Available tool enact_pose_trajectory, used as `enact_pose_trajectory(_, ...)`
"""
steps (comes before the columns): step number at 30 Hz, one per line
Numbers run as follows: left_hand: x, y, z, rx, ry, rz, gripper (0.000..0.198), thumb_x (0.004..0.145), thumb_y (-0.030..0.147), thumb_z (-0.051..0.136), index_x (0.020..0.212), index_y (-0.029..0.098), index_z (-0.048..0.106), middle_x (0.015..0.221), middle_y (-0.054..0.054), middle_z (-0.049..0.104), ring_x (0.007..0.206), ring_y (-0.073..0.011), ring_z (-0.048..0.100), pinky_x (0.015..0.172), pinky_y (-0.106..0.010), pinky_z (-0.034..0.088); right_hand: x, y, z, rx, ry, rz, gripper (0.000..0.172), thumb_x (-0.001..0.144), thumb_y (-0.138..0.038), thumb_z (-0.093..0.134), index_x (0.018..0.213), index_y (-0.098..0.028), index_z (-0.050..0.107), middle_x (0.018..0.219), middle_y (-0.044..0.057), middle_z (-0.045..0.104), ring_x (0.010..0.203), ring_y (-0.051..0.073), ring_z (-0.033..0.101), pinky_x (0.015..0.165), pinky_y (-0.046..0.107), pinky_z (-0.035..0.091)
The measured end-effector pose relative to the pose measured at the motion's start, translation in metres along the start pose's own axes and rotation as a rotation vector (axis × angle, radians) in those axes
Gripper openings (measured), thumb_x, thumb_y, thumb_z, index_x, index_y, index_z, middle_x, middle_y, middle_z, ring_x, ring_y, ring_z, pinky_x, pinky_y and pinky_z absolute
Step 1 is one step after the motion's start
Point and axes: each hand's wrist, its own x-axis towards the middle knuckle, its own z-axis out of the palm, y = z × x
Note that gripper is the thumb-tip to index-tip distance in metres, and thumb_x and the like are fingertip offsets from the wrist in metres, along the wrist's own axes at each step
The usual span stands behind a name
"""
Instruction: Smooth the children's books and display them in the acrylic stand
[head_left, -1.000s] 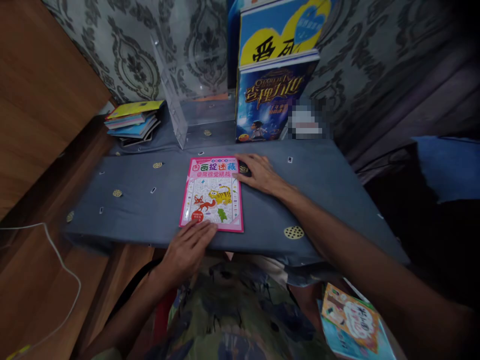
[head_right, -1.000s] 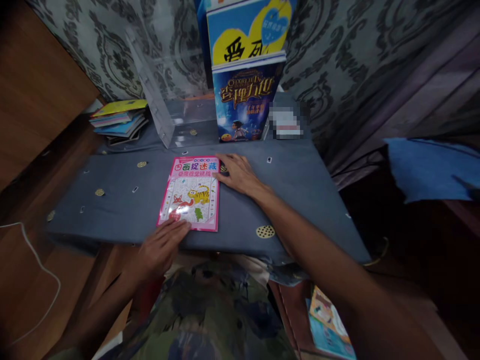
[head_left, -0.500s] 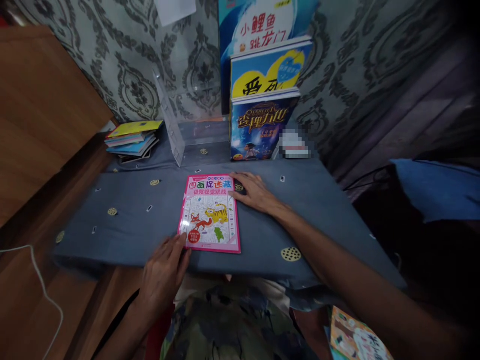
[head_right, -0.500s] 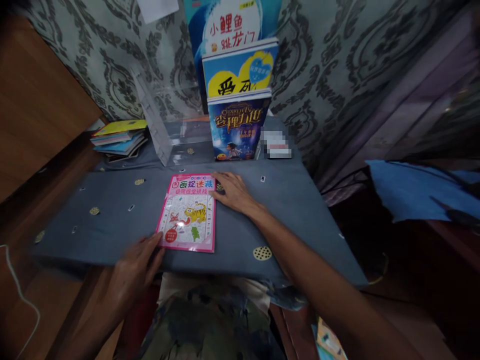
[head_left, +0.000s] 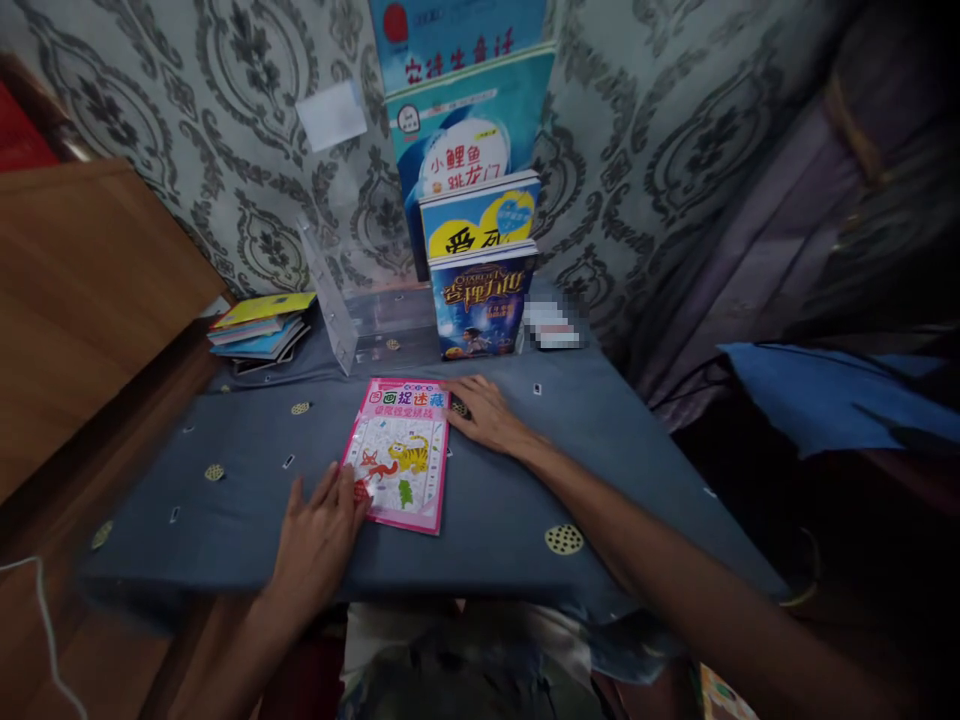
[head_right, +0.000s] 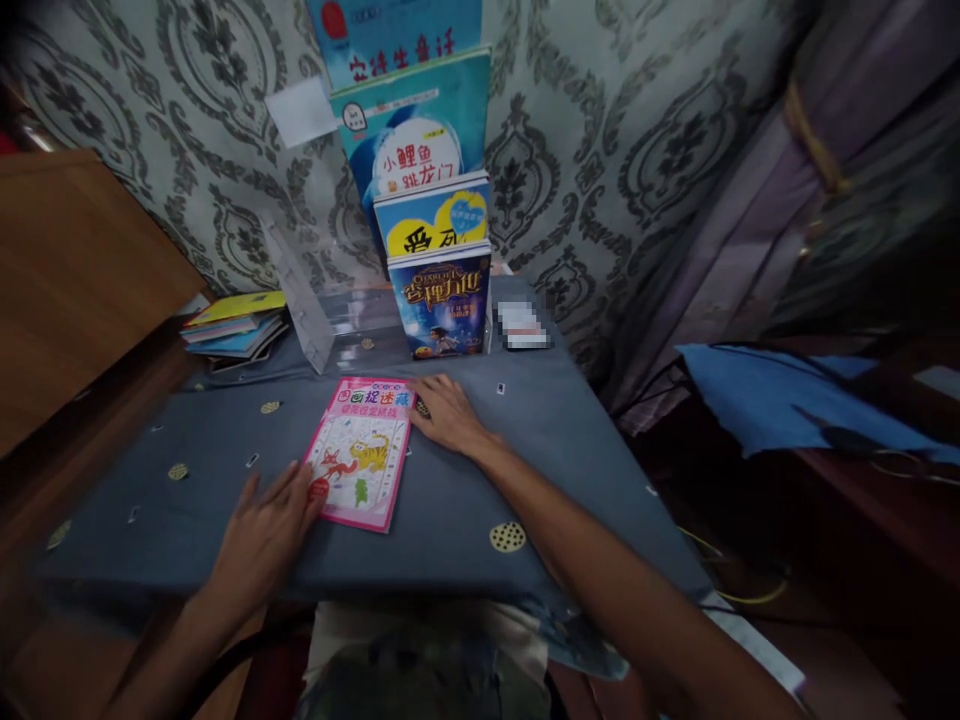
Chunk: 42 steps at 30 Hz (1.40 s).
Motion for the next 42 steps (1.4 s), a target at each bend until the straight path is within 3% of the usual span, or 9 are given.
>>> enact_pose_trajectory(5, 0.030, -0.024, -0.001, 0.001, -0.064, -0.064, 0.038, 0.101, 0.024, 0.039, 0.131, 0.011, 0.057, 0.124, -0.022, 0.069, 0.135, -0.0343, 0.052, 0.109, -0.066, 0.037, -0.001, -0.003, -0.001, -0.025, -0.028, -0.017, 0.044, 0.094, -0.036, 0.055, 0.132, -0.014, 0.058, 0.136, 0.019, 0.058, 0.126, 0.034, 0.051, 0.105, 0.052, 0.041)
enact_pose_trajectory(10, 0.066, -0.042, -0.009, 0.048, -0.139, -0.173, 0.036, 0.101, 0.028, 0.040, 0.125, 0.011, 0.059, 0.116, -0.023, 0.072, 0.133, -0.0340, 0.055, 0.109, -0.061, 0.037, -0.002, -0.007, -0.004, 0.066, -0.027, -0.029, 0.035, 0.096, -0.032, 0.052, 0.125, -0.015, 0.060, 0.123, 0.016, 0.061, 0.114, 0.028, 0.059, 0.101, 0.044, 0.047)
enact_pose_trajectory(13, 0.087, -0.030, -0.019, 0.050, -0.135, -0.146, 0.036, 0.101, 0.030, 0.041, 0.125, 0.010, 0.058, 0.111, -0.021, 0.074, 0.130, -0.0349, 0.057, 0.106, -0.057, 0.040, -0.003, -0.010, -0.003, 0.091, -0.017, -0.040, 0.036, 0.097, -0.033, 0.051, 0.127, -0.016, 0.059, 0.120, 0.016, 0.063, 0.113, 0.029, 0.060, 0.101, 0.046, 0.047)
enact_pose_trajectory(18, 0.112, 0.020, -0.023, -0.135, -0.071, 0.040, 0.033, 0.102, 0.035, 0.044, 0.123, 0.013, 0.058, 0.119, -0.016, 0.071, 0.116, -0.0276, 0.064, 0.096, -0.040, 0.049, -0.004, -0.012, 0.001, 0.173, 0.013, -0.066, 0.036, 0.099, -0.035, 0.047, 0.128, -0.017, 0.060, 0.119, 0.015, 0.065, 0.115, 0.028, 0.059, 0.103, 0.048, 0.046)
enact_pose_trajectory(23, 0.125, 0.050, -0.019, -0.080, -0.039, 0.065, 0.037, 0.096, 0.043, 0.055, 0.115, 0.011, 0.061, 0.120, -0.018, 0.066, 0.113, -0.0320, 0.060, 0.089, -0.042, 0.052, -0.002, -0.004, 0.002, 0.326, 0.120, -0.055, 0.035, 0.100, -0.031, 0.041, 0.127, -0.019, 0.060, 0.121, 0.013, 0.066, 0.116, 0.025, 0.061, 0.104, 0.045, 0.047)
enact_pose_trajectory(30, 0.139, 0.056, -0.027, -0.058, -0.100, 0.009, 0.030, 0.096, 0.027, 0.048, 0.111, 0.007, 0.066, 0.110, -0.021, 0.069, 0.106, -0.0319, 0.064, 0.079, -0.038, 0.055, 0.000, 0.001, 0.002, 0.421, 0.153, 0.046, 0.037, 0.099, -0.029, 0.038, 0.128, -0.022, 0.060, 0.124, 0.010, 0.069, 0.117, 0.024, 0.064, 0.101, 0.045, 0.051)
enact_pose_trajectory(42, 0.143, 0.049, -0.033, -0.072, -0.132, -0.017, 0.040, 0.100, 0.026, 0.037, 0.098, 0.014, 0.075, 0.098, -0.016, 0.075, 0.098, -0.0282, 0.071, 0.080, -0.036, 0.053, -0.001, -0.003, -0.005, 0.469, 0.160, 0.115, 0.037, 0.099, -0.028, 0.038, 0.129, -0.022, 0.058, 0.117, 0.009, 0.073, 0.112, 0.023, 0.068, 0.099, 0.043, 0.052)
